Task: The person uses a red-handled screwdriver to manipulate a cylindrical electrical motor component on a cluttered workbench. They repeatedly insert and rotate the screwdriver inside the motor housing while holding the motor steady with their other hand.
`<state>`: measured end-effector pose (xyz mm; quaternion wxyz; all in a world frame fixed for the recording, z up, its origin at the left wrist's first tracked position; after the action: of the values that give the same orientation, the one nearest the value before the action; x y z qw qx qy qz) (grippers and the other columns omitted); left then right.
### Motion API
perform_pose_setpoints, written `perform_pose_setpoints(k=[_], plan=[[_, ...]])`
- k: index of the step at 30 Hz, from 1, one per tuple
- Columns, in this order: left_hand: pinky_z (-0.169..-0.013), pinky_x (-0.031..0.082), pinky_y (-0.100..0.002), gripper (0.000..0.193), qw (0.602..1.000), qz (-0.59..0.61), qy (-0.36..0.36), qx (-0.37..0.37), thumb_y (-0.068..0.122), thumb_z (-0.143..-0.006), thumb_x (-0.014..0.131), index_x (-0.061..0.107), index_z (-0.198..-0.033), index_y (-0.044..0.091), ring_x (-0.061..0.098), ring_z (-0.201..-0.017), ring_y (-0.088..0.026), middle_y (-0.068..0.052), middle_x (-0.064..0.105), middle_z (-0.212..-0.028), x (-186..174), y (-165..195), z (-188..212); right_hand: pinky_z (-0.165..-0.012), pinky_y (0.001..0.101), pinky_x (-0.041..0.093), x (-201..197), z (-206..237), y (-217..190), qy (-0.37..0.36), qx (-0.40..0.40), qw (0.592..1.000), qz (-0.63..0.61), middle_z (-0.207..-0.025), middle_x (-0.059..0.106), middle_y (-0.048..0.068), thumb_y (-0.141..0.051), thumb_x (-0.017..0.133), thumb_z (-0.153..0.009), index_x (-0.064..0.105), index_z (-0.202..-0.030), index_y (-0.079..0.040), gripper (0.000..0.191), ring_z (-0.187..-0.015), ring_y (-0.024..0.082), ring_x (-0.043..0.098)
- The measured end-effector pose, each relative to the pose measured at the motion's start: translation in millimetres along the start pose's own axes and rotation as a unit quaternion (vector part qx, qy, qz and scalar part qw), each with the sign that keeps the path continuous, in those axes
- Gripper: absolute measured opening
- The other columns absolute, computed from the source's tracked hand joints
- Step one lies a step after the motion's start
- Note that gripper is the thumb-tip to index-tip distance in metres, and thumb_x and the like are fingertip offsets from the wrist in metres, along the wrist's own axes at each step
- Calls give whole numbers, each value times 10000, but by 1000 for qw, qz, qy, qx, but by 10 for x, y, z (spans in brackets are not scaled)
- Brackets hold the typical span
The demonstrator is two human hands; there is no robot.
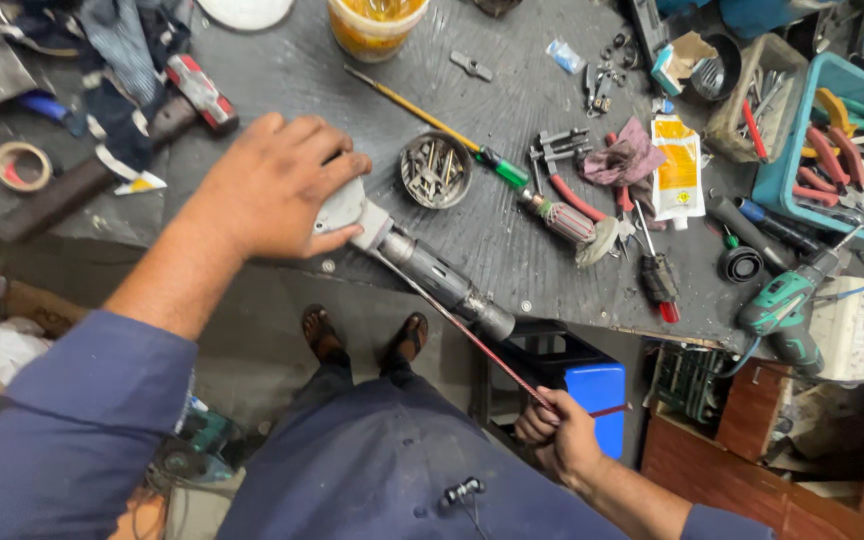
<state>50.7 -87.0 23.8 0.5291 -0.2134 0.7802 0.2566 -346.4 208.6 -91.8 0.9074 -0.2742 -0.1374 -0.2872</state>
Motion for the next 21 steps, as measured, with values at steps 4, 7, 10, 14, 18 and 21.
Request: perform_pose_setpoints(k=[4, 7, 10, 14, 18, 21], plan=[[-884, 428, -414, 625, 1000, -15, -11, -2, 552, -739, 780, 691, -1212, 153, 576, -1120, -254, -50, 645, -1139, 37, 9, 16, -497, 358, 227, 23, 34, 37, 32, 92, 995, -30, -454, 163, -19, -281, 447, -972, 224, -518, -179, 517, -438, 171, 162], [-877, 420, -413, 618, 1000, -30, -9, 5, 556, -752, 777, 691, -1219, 160, 582, -1127, -242, -35, 646, -1140, 23, 52, 7, -495, 358, 224, -14, 34, 38, 27, 107, 993, -29, -463, 160, -20, -304, 455, -979, 218, -519, -180, 533, -445, 173, 165], [-882, 411, -421, 602, 999, -45, -13, 0, 565, -765, 767, 691, -1213, 170, 590, -1133, -227, -23, 651, -1132, -62, 135, 26, -508, 355, 228, -63, 26, 3, -14, 68, 997, 18, -483, 168, -19, -319, 461, -997, 229, -542, -168, 532, -462, 174, 172], [-1021, 402, -455, 631, 996, -87, 15, 19, 588, -778, 737, 673, -1237, 159, 592, -1171, -233, -37, 660, -1171, -235, 305, 42, -506, 347, 244, -108, 39, -91, -104, -9, 991, 83, -501, 194, -31, -377, 476, -1044, 243, -550, -169, 584, -467, 158, 190], [-1141, 388, -478, 719, 992, -108, 13, 60, 604, -784, 707, 633, -1304, 112, 585, -1204, -274, -90, 657, -1236, -388, 541, -31, -549, 342, 291, -121, 160, -157, -138, -56, 985, 86, -536, 259, -24, -327, 514, -1046, 327, -620, -145, 499, -497, 143, 241], [-1037, 445, -433, 792, 991, -78, -44, 94, 612, -742, 705, 612, -1312, 71, 590, -1173, -327, -125, 653, -1228, -561, 655, -158, -513, 325, 282, -63, 276, -206, -167, -91, 976, 106, -537, 272, -37, -304, 541, -1045, 355, -649, -145, 466, -479, 128, 251]])
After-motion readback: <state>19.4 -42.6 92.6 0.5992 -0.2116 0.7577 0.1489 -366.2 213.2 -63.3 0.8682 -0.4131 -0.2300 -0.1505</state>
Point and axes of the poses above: each hand's wrist, its own z-axis away from the middle knuckle, its own x-axis out of the palm, y = z × x, the point moved 2 cm from there along -z, towards the middle knuckle
